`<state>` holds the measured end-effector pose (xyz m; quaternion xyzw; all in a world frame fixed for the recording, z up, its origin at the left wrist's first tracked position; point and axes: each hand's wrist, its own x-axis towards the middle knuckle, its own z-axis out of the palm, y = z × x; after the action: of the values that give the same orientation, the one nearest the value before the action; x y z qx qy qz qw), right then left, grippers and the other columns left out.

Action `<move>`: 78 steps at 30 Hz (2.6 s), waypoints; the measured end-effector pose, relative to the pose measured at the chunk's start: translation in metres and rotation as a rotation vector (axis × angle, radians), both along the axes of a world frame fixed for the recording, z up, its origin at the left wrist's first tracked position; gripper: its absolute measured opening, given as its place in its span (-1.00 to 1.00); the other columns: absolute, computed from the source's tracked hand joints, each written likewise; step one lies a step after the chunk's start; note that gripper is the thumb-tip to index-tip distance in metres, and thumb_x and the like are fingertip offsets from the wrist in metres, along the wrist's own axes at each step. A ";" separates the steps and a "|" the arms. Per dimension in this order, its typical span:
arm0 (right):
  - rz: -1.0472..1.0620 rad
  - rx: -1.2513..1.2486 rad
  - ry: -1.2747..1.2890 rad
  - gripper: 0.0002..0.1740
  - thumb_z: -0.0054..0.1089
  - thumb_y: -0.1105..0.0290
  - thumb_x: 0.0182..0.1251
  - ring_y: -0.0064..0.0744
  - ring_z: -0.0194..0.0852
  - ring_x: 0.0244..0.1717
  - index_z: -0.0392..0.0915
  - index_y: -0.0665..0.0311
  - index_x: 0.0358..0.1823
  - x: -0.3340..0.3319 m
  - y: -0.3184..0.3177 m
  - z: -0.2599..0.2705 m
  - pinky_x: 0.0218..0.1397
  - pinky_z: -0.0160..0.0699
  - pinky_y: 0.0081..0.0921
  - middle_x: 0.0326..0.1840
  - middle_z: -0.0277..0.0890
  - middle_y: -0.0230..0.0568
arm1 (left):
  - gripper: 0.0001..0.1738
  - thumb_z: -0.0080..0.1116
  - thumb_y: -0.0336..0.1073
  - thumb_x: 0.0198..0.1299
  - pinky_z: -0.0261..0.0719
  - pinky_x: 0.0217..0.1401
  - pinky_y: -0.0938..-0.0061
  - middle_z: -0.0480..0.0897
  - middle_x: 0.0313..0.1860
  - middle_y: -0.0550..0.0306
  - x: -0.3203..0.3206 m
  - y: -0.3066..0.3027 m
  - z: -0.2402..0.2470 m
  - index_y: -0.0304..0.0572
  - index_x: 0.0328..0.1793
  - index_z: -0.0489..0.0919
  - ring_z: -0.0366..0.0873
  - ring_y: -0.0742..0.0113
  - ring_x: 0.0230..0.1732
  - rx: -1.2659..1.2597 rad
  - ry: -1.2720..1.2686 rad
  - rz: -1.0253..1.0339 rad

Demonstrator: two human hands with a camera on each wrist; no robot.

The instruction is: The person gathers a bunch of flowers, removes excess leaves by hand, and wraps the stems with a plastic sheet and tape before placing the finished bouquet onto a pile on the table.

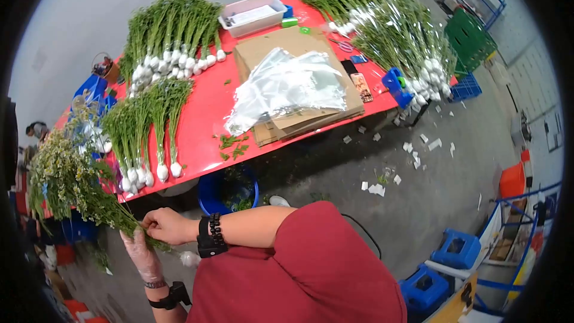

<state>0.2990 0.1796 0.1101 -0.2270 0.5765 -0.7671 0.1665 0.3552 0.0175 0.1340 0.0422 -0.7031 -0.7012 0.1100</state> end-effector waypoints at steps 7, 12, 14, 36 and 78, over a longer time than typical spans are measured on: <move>-0.207 0.141 0.211 -0.73 0.35 0.40 0.22 -0.36 0.68 -0.37 0.57 0.45 -0.16 -0.018 0.028 0.005 -0.25 0.65 -0.41 -0.40 0.67 -0.13 | -0.34 0.26 -0.28 0.49 0.47 0.45 0.35 0.52 0.39 0.01 0.001 0.026 -0.044 -0.35 0.59 0.28 0.52 0.24 0.37 0.141 -0.183 -0.197; -0.241 0.031 0.096 -0.72 0.35 0.37 0.16 -0.15 0.72 -0.38 0.54 0.44 -0.22 -0.026 0.034 0.004 -0.26 0.63 -0.28 -0.44 0.66 0.01 | -0.40 0.33 -0.35 0.42 0.63 -0.02 0.55 0.60 0.23 0.08 -0.012 0.040 -0.048 -0.33 0.48 0.34 0.63 0.41 0.05 0.044 -0.095 -0.129; -0.248 0.081 0.041 -0.71 0.31 0.38 0.23 -0.21 0.72 -0.36 0.52 0.46 -0.16 -0.036 0.032 -0.005 -0.26 0.65 -0.31 -0.38 0.69 0.01 | -0.59 0.25 -0.32 0.48 0.48 -0.42 0.63 0.62 -0.21 0.24 -0.016 0.049 -0.048 -0.24 0.32 0.38 0.50 0.56 -0.44 -0.089 -0.045 -0.032; -0.075 -0.001 -0.022 -0.74 0.21 0.38 0.36 -0.45 0.68 -0.44 0.71 0.50 -0.19 -0.081 0.078 -0.007 -0.33 0.61 -0.40 -0.48 0.68 -0.01 | -0.75 0.24 -0.35 0.43 0.51 -0.59 0.56 0.67 -0.34 0.19 -0.027 0.134 0.003 -0.29 0.14 0.54 0.56 0.52 -0.58 -0.480 -0.262 0.269; 0.330 -0.092 -0.117 -0.80 0.29 0.38 0.52 -0.77 0.40 -0.45 0.55 0.39 -0.20 -0.085 0.071 0.072 -0.39 0.42 -0.65 -0.42 0.53 -0.48 | -0.37 0.02 0.18 0.57 0.49 -0.56 0.59 0.74 -0.22 -0.10 0.017 0.116 0.052 -0.32 0.30 0.51 0.54 0.40 -0.64 0.333 -0.207 -0.018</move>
<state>0.2139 0.2506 0.1825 -0.2812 0.4850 -0.7667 0.3129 0.3721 0.1336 0.1856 0.1254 -0.5852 -0.8008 0.0226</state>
